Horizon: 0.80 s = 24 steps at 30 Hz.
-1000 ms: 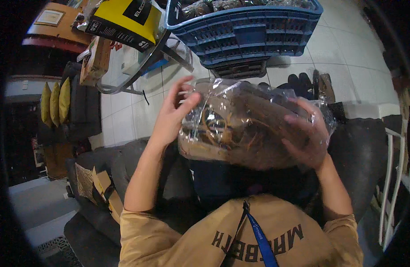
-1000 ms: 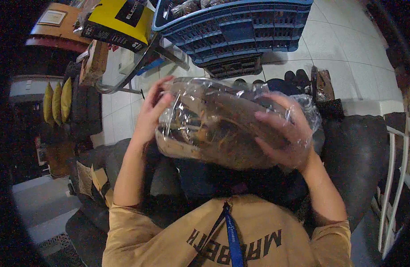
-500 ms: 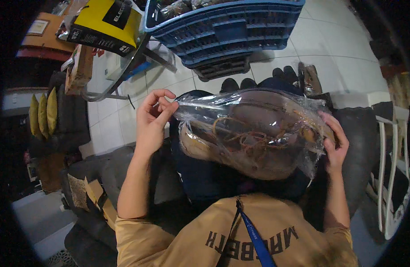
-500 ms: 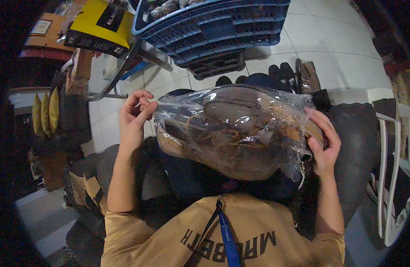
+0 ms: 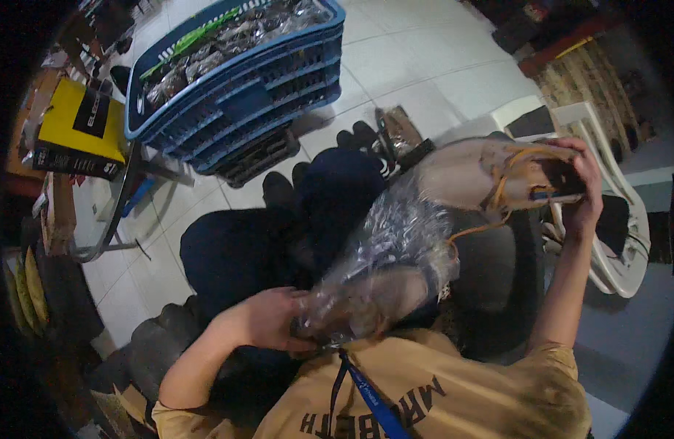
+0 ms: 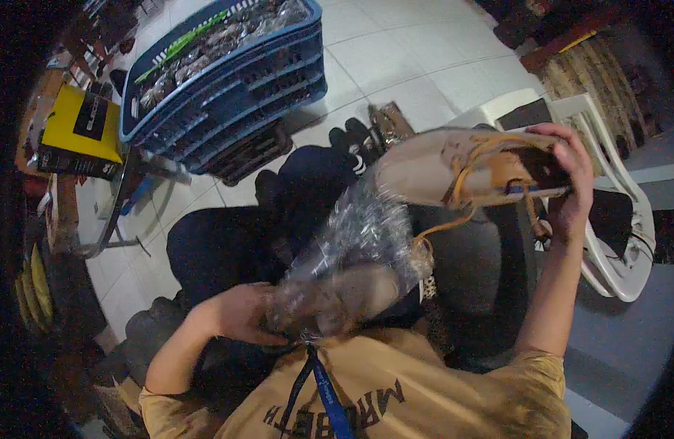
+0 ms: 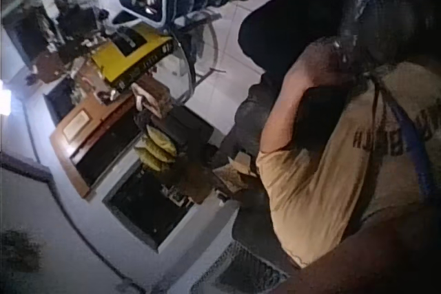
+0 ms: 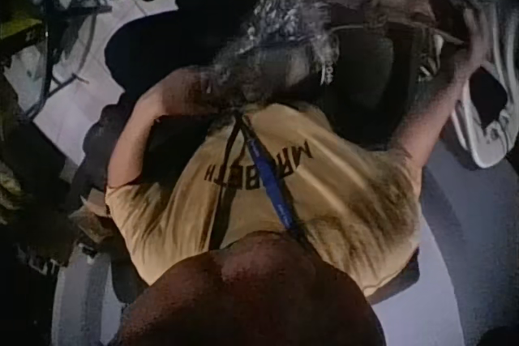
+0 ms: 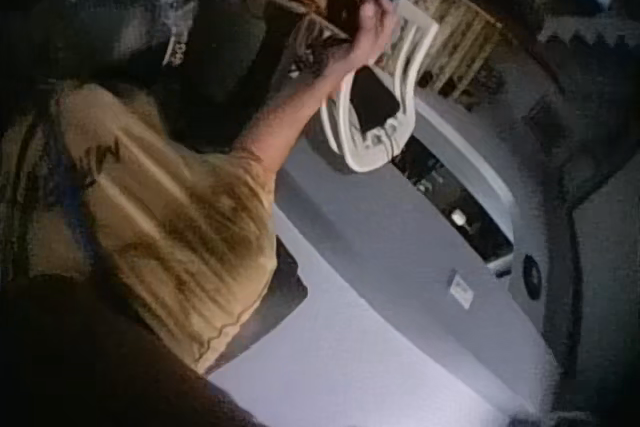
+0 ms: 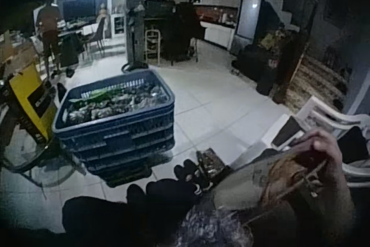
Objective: Tying shoelaces and placing boat shoes into plastic bags for final packaging.
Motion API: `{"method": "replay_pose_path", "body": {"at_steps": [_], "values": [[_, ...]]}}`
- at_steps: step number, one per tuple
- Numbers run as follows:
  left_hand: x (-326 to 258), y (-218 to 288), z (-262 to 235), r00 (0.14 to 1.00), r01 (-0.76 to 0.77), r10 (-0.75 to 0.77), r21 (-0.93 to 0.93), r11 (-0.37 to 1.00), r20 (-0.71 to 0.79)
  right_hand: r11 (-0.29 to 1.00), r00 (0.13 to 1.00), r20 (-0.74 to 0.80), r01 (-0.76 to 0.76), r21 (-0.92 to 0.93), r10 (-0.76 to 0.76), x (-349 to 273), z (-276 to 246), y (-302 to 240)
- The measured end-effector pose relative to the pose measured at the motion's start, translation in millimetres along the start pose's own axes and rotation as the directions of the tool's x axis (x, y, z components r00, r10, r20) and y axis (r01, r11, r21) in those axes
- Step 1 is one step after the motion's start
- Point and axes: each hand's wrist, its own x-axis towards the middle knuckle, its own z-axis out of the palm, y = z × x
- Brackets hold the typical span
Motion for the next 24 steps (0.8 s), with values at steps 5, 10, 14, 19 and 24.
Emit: {"method": "replay_pose_path", "body": {"at_steps": [5,10,14,19,24], "values": [[26.7,32.5,-1.4,0.998,0.048,-0.037,0.277,0.96,-0.043,0.958,0.943,-0.332,0.085,0.273,0.011,16.9,-21.3,-6.3],[78.6,40.5,16.0,0.872,-0.284,0.316,0.141,0.948,-0.372,0.843,0.95,-0.172,-0.138,0.52,0.262,15.8,64.9,15.1],[110.1,52.8,48.7,0.93,-0.295,0.338,0.256,0.921,-0.146,0.72,0.941,0.087,-0.308,0.622,0.327,2.3,127.0,38.6],[108.4,63.2,66.4,0.907,-0.243,0.309,0.246,0.938,-0.285,0.586,0.905,0.211,-0.403,0.703,0.369,-26.5,185.6,48.9],[86.2,57.8,-11.9,0.845,-0.262,0.196,-0.066,0.963,-0.497,0.632,0.937,0.066,-0.282,0.722,0.344,-60.4,213.3,55.9]]}}
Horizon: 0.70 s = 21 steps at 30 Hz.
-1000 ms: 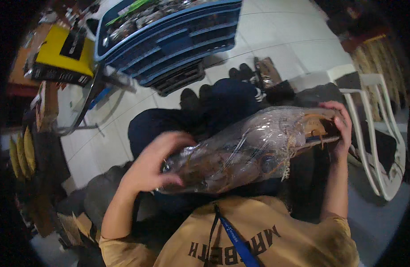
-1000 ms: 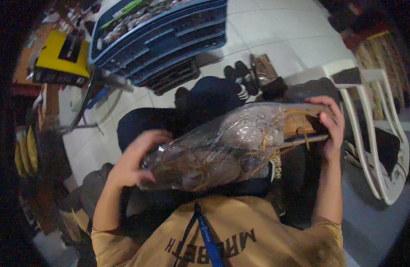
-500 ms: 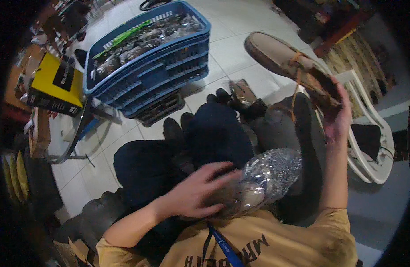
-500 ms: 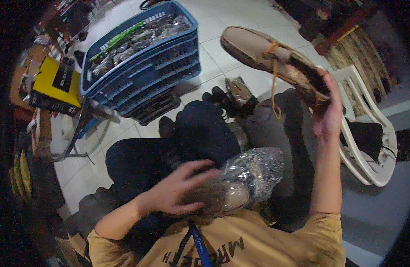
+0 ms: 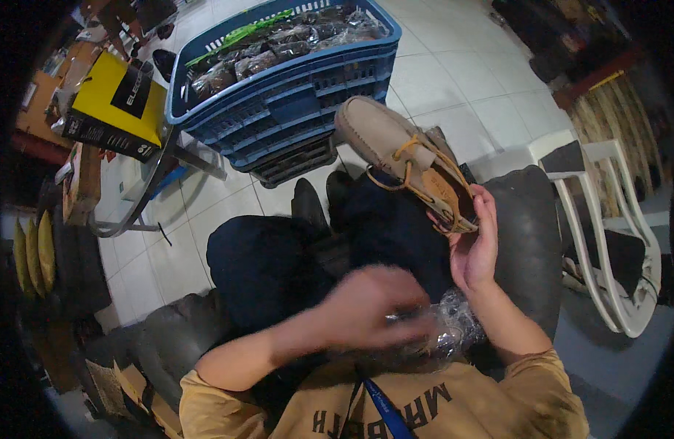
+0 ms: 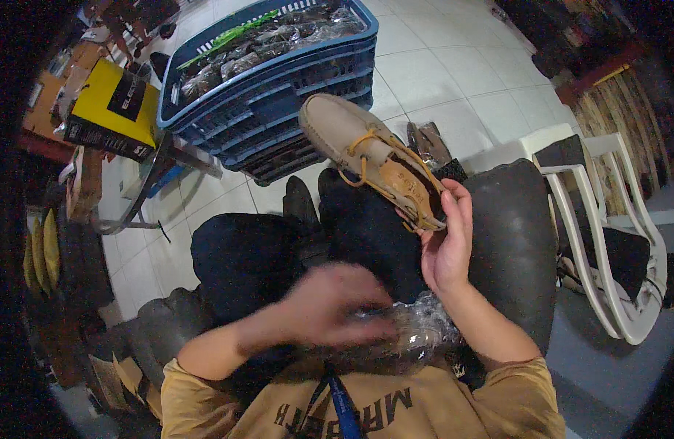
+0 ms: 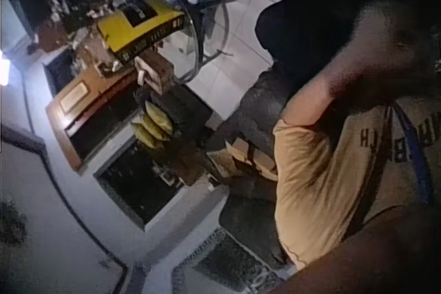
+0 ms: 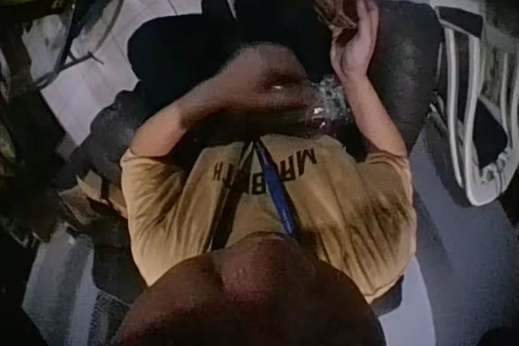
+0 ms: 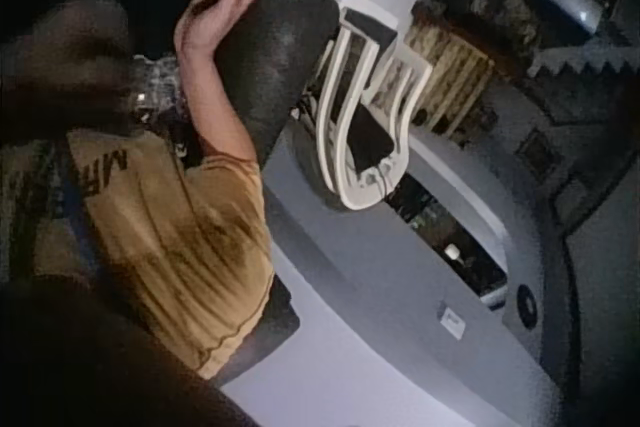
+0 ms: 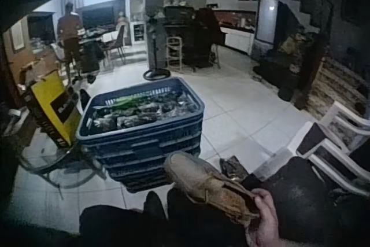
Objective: Tying shoelaces and placing boat shoes into plastic bags for final packaging.
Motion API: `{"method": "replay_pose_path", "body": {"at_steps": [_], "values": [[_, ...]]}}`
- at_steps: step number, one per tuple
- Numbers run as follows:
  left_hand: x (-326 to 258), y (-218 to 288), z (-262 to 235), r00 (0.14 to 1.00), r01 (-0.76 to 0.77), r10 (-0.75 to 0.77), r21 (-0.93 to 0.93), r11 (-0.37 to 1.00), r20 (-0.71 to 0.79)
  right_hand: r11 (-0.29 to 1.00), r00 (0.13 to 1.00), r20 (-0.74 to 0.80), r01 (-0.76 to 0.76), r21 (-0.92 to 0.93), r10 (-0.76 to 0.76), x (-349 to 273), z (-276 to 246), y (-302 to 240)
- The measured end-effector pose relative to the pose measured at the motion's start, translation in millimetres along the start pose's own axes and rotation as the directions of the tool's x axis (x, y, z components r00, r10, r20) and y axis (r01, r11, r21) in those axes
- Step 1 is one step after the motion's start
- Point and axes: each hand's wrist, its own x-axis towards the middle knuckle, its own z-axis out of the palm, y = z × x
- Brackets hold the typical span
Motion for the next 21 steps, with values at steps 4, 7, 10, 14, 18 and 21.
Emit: {"method": "replay_pose_path", "body": {"at_steps": [4,7,10,14,18,21], "values": [[24.0,-32.7,-50.0,0.762,0.145,-0.172,-0.094,0.985,-0.624,0.998,0.999,-0.002,0.037,0.058,-0.037,-14.2,-3.5,9.6],[57.1,-40.5,-32.0,0.715,-0.021,-0.163,-0.254,0.967,-0.68,0.998,0.995,0.099,-0.002,-0.064,0.008,-30.0,10.2,18.8],[70.8,-45.6,-33.3,0.704,-0.145,-0.186,-0.395,0.907,-0.686,0.88,0.954,0.301,0.152,-0.449,-0.011,-27.4,9.1,20.1],[66.4,-51.5,-40.2,0.701,-0.052,-0.225,-0.363,0.931,-0.676,0.298,0.811,0.574,0.58,-0.758,-0.118,-1.1,13.8,-4.5],[67.6,-60.0,-33.3,0.664,-0.049,-0.276,-0.408,0.912,-0.695,0.42,0.851,0.52,0.5,-0.757,-0.075,23.8,20.3,-4.1],[63.2,-58.5,-44.8,0.721,-0.01,-0.366,-0.538,0.843,-0.588,0.697,0.943,0.331,0.21,-0.686,0.042,32.7,15.8,-20.1]]}}
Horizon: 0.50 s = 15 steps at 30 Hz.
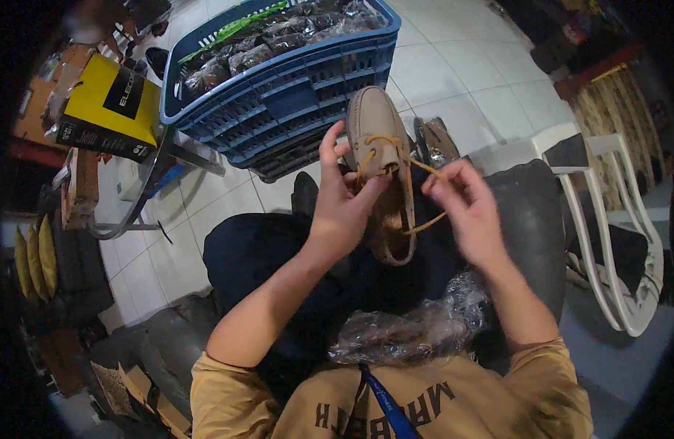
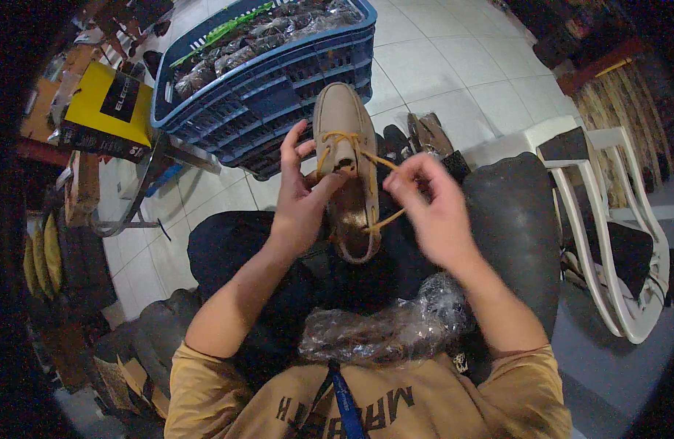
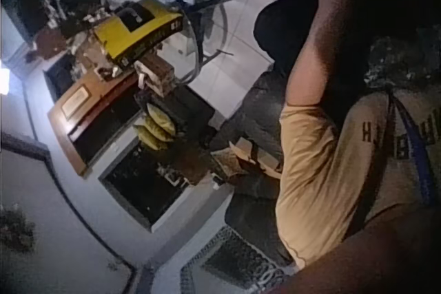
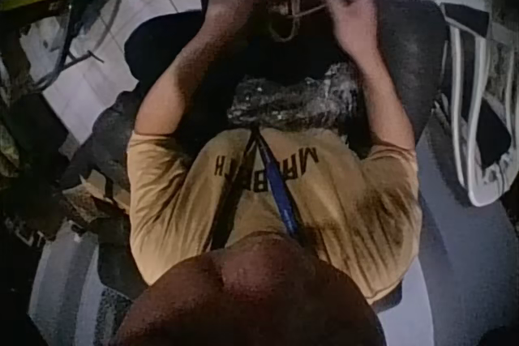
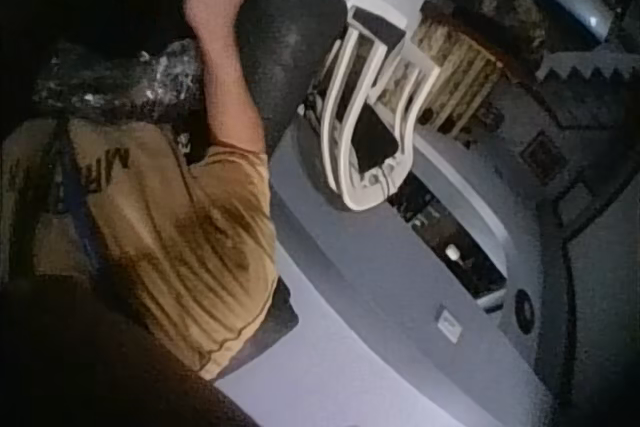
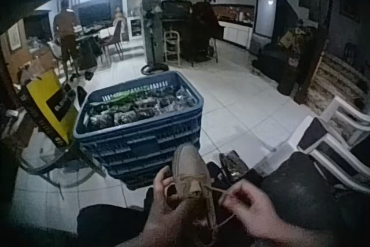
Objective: Tying shoelaces and placing boat shoes into plastic bags for final packaging.
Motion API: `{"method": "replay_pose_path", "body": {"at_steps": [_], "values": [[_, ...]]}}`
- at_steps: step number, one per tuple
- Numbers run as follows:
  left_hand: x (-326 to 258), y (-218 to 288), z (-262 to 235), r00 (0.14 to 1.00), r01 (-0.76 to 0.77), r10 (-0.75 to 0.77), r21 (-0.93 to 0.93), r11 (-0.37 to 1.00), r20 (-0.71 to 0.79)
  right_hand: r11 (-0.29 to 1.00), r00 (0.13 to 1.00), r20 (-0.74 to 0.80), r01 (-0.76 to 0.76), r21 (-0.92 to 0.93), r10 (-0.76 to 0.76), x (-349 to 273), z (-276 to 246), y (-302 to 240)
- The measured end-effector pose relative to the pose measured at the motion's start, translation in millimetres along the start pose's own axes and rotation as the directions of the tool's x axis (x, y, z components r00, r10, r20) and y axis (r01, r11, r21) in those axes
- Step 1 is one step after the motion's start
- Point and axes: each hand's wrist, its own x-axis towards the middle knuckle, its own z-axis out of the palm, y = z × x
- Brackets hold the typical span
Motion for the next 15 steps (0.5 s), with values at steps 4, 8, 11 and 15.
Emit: {"method": "replay_pose_path", "body": {"at_steps": [4,8,11,15], "values": [[-5.5,-2.2,-12.8,1.0,0.03,-0.03,-0.001,1.0,0.008,0.757,0.933,0.242,-0.357,0.547,0.265,9.1,-66.0,-25.4],[-13.8,-0.5,-18.5,1.0,-0.003,0.001,0.066,0.998,0.025,0.933,0.966,0.058,-0.259,0.248,0.252,2.8,-140.5,-31.0],[-9.3,-3.3,-26.5,0.998,-0.021,0.01,0.178,0.984,0.064,0.905,0.97,-0.178,-0.222,-0.364,0.167,-7.5,-164.1,-30.7],[-9.8,-11.4,-30.0,0.996,0.008,-0.026,0.205,0.979,0.082,0.482,0.933,-0.129,0.053,-0.875,-0.337,-19.1,-121.3,-36.4]]}}
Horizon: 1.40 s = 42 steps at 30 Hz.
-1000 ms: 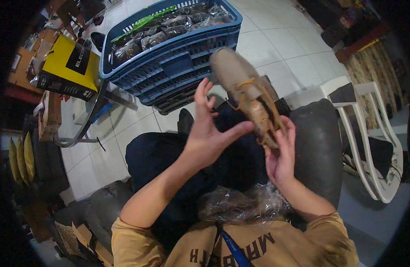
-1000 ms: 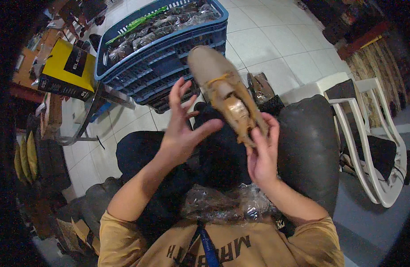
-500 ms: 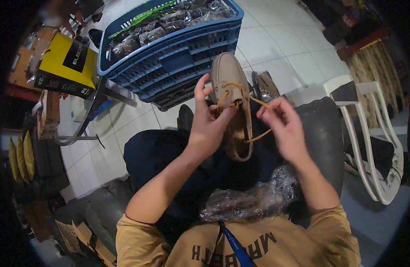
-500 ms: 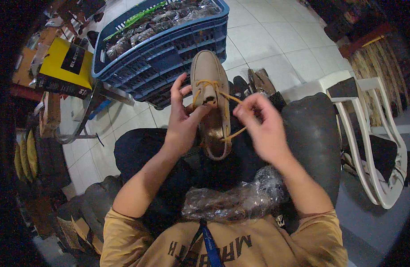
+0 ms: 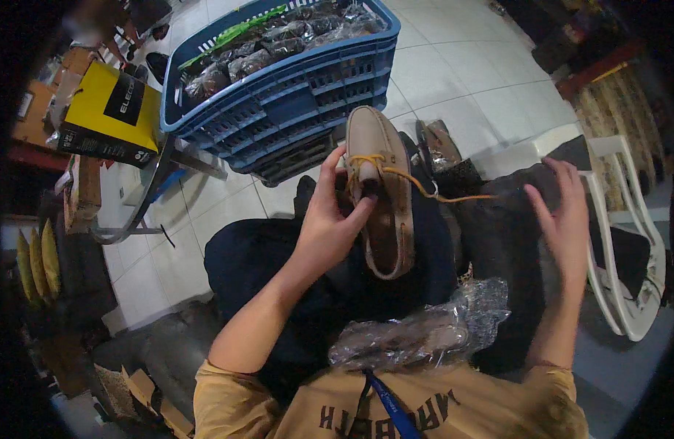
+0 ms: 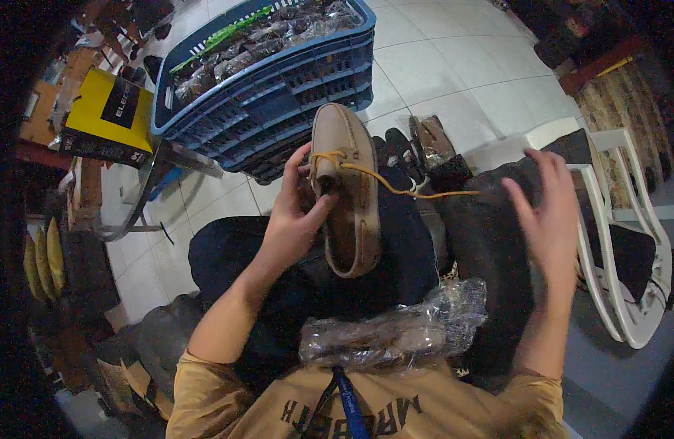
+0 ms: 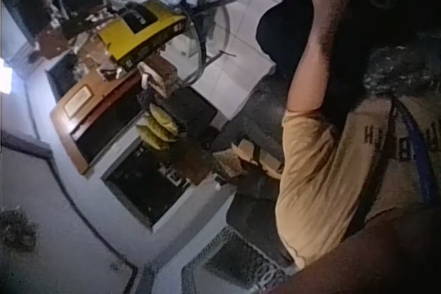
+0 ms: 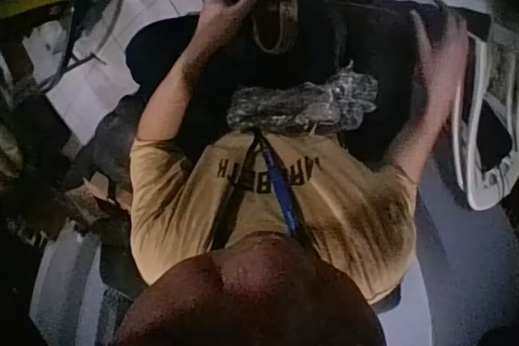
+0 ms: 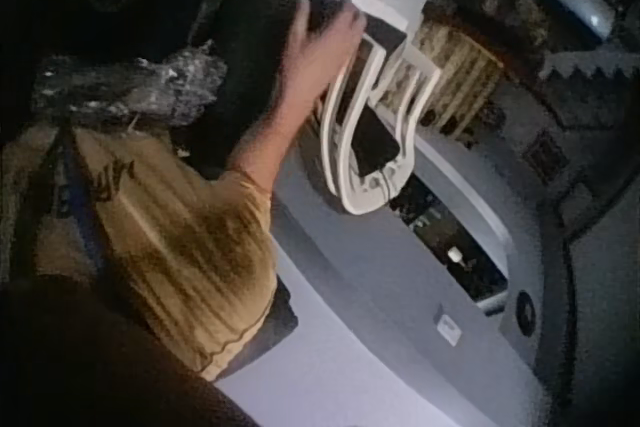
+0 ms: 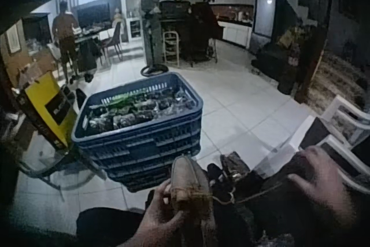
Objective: Tying shoelaces and placing boat shoes into plastic bags for final packaging.
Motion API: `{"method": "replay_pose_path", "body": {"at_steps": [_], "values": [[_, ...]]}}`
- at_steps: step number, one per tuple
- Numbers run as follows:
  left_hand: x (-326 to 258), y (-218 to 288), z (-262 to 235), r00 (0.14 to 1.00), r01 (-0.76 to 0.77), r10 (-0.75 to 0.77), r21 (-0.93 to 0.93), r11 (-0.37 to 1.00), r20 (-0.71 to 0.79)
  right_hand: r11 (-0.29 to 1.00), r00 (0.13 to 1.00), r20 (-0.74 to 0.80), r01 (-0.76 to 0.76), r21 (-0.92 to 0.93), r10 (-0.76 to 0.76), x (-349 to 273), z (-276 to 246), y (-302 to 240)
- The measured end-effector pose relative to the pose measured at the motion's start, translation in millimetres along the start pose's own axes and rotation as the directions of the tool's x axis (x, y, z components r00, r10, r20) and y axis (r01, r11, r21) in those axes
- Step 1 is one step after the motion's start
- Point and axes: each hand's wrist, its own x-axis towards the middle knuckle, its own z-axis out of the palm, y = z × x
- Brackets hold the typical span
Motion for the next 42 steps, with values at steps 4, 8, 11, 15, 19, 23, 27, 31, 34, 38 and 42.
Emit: {"method": "replay_pose_path", "body": {"at_steps": [4,8,11,15,19,23,27,31,34,38,42], "values": [[-1.2,7.3,6.7,0.997,-0.049,0.061,0.225,0.973,-0.047,0.908,0.975,0.168,0.064,0.413,-0.145,5.2,38.6,-85.3],[-2.3,25.0,14.6,0.998,-0.003,0.017,0.247,0.969,-0.055,0.93,0.92,0.268,0.199,0.308,-0.286,20.0,74.6,-104.5],[-9.9,23.6,18.6,0.995,-0.067,0.085,0.286,0.956,-0.052,0.923,0.938,0.131,0.278,0.264,-0.32,16.5,85.7,-105.7],[-14.5,27.1,24.8,0.951,-0.276,0.31,0.444,0.852,-0.005,0.951,0.937,0.253,0.176,0.252,-0.241,21.0,70.0,-105.3],[-25.1,47.8,26.8,0.978,-0.208,0.198,0.339,0.917,0.065,0.946,0.938,0.197,0.242,0.217,-0.285,11.2,48.5,-96.5],[-28.4,34.7,26.7,0.985,-0.161,0.107,0.523,0.837,0.132,0.924,0.931,0.211,0.227,0.307,-0.298,-4.4,65.5,-83.5],[-17.8,33.8,22.9,0.921,-0.363,0.374,0.591,0.72,0.11,0.926,0.942,0.182,0.216,0.311,-0.281,-7.6,76.1,-85.2],[-12.7,36.4,15.5,0.933,-0.35,0.346,0.488,0.8,0.102,0.929,0.934,0.191,0.244,0.278,-0.302,-2.9,77.4,-84.0],[-12.4,35.3,14.7,0.915,-0.391,0.383,0.511,0.765,0.126,0.934,0.931,0.271,0.153,0.322,-0.245,-4.4,73.1,-81.4],[-8.1,30.8,10.1,0.808,-0.539,0.565,0.598,0.594,0.167,0.899,0.818,0.575,-0.231,0.373,-0.028,2.4,50.7,-86.3],[-5.4,35.4,12.9,0.802,-0.549,0.569,0.601,0.581,0.183,0.834,0.883,0.454,-0.157,0.53,-0.123,-4.1,57.8,-64.1]]}}
